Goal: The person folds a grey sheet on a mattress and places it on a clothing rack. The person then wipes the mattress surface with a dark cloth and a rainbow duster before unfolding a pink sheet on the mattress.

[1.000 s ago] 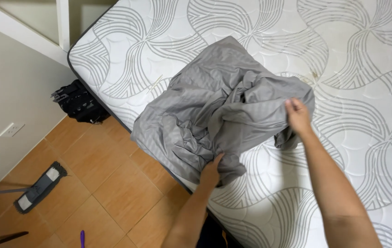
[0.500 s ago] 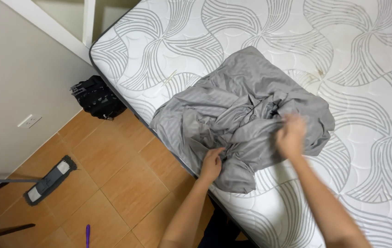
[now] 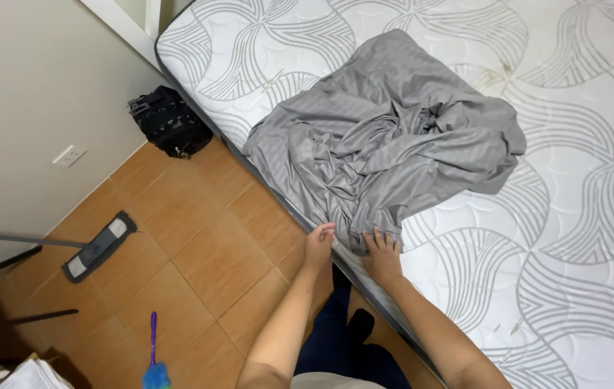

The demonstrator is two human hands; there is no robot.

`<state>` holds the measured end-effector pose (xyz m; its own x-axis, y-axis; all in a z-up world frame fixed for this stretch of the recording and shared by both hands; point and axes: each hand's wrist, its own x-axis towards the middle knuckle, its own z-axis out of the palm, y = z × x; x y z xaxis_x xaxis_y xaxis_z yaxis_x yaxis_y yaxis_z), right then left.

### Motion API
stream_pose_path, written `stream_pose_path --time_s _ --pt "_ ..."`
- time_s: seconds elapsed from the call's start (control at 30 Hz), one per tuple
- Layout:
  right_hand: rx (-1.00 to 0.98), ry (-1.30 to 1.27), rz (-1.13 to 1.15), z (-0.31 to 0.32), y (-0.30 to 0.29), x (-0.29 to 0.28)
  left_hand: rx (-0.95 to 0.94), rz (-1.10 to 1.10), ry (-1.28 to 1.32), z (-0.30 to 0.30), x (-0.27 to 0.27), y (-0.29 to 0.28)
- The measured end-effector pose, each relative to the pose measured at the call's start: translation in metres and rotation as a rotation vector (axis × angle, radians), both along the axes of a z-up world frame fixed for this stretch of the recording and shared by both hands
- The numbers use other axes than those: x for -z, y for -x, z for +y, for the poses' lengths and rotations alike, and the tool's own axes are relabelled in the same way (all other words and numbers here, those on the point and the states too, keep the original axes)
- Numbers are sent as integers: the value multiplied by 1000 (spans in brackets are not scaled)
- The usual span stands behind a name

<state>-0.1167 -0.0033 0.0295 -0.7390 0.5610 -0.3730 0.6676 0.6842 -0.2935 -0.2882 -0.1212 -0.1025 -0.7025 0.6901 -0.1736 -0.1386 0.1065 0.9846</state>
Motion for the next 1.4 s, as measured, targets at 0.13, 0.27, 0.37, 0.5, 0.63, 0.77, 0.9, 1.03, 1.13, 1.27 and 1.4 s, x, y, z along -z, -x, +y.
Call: stream_pose_path --time_s 0.13,0.27,0.37,0.5,0.63,0.77,0.9,1.03,1.13,1.27,1.4 --pt "7 -30 199 -30 -13 34 -16 -107 6 -6 5 11" --pt "110 101 239 -59 -5 49 -108 -224 159 12 -19 41" --pt "202 188 200 -67 21 29 -199 -200 255 31 -28 80" --pt "301 180 20 -61 63 23 -311 -154 421 50 -51 137" --pt "505 89 -11 -41 112 58 -317 -216 447 57 -32 221" --pt "552 -214 -175 -25 125 131 -283 -427 389 85 20 287" --pt "714 -113 -91 -37 139 71 -194 -567 435 76 80 312" --pt "785 -227 69 -59 124 88 -15 -690 492 68 61 318" --pt "739 -247 46 -78 124 48 77 -754 416 58 34 318" --pt "738 -182 88 -106 122 3 112 -705 418 27 11 322" --pt "685 -68 80 -144 123 -25 79 -542 436 -17 -23 331"
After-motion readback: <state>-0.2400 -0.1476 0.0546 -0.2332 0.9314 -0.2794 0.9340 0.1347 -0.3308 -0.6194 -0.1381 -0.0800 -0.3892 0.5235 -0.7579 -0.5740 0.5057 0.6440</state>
